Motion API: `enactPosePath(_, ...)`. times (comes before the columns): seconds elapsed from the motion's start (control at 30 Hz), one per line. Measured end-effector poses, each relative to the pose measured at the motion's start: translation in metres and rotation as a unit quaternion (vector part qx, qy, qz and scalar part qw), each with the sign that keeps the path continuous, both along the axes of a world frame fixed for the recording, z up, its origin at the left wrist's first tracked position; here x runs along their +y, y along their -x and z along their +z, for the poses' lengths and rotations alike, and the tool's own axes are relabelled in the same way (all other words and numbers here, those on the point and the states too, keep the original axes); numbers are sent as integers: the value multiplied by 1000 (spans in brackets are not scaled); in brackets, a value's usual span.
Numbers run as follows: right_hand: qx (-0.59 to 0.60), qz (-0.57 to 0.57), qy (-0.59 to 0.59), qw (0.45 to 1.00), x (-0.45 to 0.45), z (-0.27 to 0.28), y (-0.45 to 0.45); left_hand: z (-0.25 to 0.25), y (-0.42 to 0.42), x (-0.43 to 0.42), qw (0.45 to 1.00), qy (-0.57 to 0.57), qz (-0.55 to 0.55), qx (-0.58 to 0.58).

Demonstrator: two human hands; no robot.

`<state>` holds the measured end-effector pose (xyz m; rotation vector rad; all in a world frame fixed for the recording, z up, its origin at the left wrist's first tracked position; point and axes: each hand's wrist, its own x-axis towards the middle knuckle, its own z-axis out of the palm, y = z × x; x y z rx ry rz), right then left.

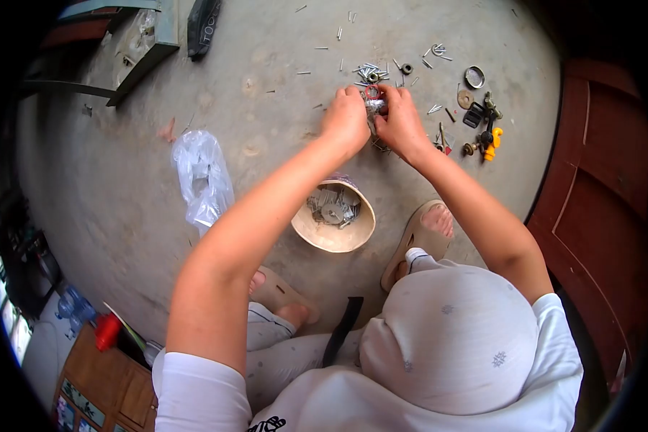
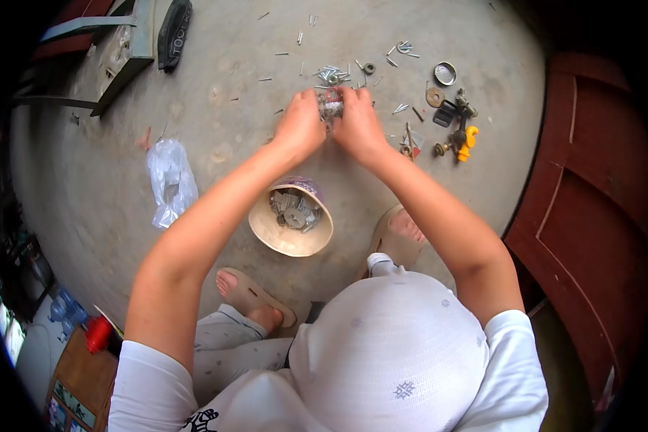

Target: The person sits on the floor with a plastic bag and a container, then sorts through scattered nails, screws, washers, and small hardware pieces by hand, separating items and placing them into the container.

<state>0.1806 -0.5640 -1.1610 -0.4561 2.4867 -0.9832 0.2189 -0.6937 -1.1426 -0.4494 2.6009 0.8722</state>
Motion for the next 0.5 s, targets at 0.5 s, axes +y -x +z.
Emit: enactPosePath(0.5, -209, -106, 207, 950, 1, 28, -18, 25, -21, -17, 977, -189, 88, 48)
